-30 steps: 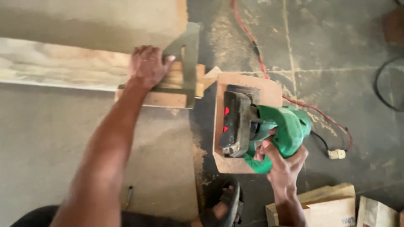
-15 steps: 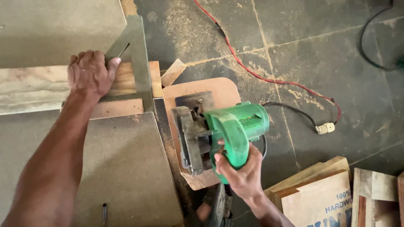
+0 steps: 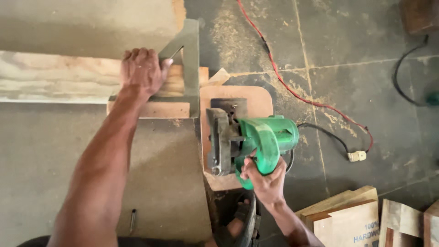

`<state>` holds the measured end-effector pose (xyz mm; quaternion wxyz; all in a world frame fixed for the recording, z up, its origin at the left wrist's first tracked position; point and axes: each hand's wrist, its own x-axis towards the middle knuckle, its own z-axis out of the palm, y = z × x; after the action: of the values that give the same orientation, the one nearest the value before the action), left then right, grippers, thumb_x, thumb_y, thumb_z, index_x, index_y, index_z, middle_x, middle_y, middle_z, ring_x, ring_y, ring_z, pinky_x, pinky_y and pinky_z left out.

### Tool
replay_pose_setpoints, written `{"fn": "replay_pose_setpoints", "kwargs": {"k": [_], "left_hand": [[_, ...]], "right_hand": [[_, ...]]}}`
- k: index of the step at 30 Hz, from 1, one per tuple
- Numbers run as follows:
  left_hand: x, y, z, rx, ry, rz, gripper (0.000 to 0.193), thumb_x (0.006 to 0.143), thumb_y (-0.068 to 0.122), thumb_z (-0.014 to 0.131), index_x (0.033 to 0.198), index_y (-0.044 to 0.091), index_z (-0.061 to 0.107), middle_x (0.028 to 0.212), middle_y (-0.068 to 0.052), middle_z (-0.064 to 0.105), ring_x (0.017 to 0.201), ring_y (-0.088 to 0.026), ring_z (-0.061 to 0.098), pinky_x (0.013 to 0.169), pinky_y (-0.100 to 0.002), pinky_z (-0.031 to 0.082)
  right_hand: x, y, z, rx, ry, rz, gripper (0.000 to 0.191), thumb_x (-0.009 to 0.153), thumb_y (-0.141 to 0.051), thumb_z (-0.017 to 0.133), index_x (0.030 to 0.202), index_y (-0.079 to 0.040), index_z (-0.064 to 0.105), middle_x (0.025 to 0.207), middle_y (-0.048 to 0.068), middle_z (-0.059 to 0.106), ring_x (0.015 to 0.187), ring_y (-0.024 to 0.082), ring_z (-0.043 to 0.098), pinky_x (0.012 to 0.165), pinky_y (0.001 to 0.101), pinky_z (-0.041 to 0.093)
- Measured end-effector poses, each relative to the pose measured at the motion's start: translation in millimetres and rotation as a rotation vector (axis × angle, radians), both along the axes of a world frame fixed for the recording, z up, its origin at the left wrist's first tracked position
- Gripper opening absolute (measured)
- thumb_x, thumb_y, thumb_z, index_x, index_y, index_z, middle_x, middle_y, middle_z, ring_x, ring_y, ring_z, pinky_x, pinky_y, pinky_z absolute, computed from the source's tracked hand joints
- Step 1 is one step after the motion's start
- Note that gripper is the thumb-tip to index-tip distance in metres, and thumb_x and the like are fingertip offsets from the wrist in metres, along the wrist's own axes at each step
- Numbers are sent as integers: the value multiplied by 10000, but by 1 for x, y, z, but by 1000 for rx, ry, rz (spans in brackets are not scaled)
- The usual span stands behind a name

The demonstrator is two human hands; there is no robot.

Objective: The person uses a circular saw to cut a long wooden plank, guided by a square and small wooden blocks. They then use a chisel to clean the cut edge and a tape measure to mark a new line on the plank for another cut.

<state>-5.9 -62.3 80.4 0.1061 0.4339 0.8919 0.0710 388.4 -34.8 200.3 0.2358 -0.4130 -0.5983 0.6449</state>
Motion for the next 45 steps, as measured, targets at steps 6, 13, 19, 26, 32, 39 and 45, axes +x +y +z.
{"fn": "replay_pose_setpoints", "kwargs": {"k": [6, 13, 19, 26, 32, 39, 45], "left_hand": [[-3, -7, 7, 70, 15, -28, 608, 1110, 542, 416, 1052, -3, 679, 950, -198, 685, 889, -304, 652, 857, -470, 512], [-4, -8, 9, 72, -26, -43, 587, 1096, 517, 423, 1087, -11, 677, 1007, -217, 699, 954, -319, 668, 943, -485, 496], [-7, -9, 8, 52, -22, -39, 625, 1105, 540, 389, 1116, -18, 671, 1088, -245, 698, 1026, -350, 663, 997, -498, 476], [-5, -7, 16, 15, -65, -38, 665, 1096, 542, 326, 1189, -33, 645, 1175, -259, 668, 1125, -365, 626, 1059, -503, 429], [-4, -7, 25, 34, -68, -26, 665, 1084, 540, 336, 1213, -40, 633, 1246, -264, 641, 1211, -370, 584, 1092, -506, 393], [-4, -8, 24, 78, -89, -9, 637, 1075, 526, 385, 1220, -44, 631, 1254, -270, 639, 1217, -377, 585, 1114, -511, 384], [-7, -5, 21, 39, -78, -25, 659, 1104, 539, 341, 1188, -46, 632, 1225, -289, 639, 1184, -384, 598, 1069, -517, 417]], "right_hand": [[-16, -4, -2, 6, 47, -33, 201, 827, 53, 608, 1019, 14, 563, 729, 69, 613, 562, 172, 621, 529, 351, 552], [-25, 2, 1, 46, 71, 11, 177, 840, 75, 598, 995, 13, 541, 689, 94, 595, 555, 184, 612, 528, 359, 543], [-27, 6, -1, 61, 67, 13, 108, 848, 53, 585, 951, 24, 571, 685, 110, 620, 556, 194, 628, 533, 364, 559], [-44, 22, 0, 81, 101, 17, 82, 836, 33, 579, 914, 27, 604, 713, 104, 645, 558, 190, 646, 518, 352, 565], [-64, 42, 0, 110, 131, 72, 71, 835, 39, 580, 898, 14, 604, 687, 99, 629, 538, 168, 634, 496, 328, 556], [-85, 61, 1, 189, 158, 118, 45, 863, 48, 578, 879, 13, 600, 668, 113, 637, 522, 174, 635, 487, 331, 559], [-103, 75, 7, 194, 142, 115, 21, 892, 17, 602, 877, 3, 595, 661, 104, 636, 529, 185, 637, 495, 333, 570]]}}
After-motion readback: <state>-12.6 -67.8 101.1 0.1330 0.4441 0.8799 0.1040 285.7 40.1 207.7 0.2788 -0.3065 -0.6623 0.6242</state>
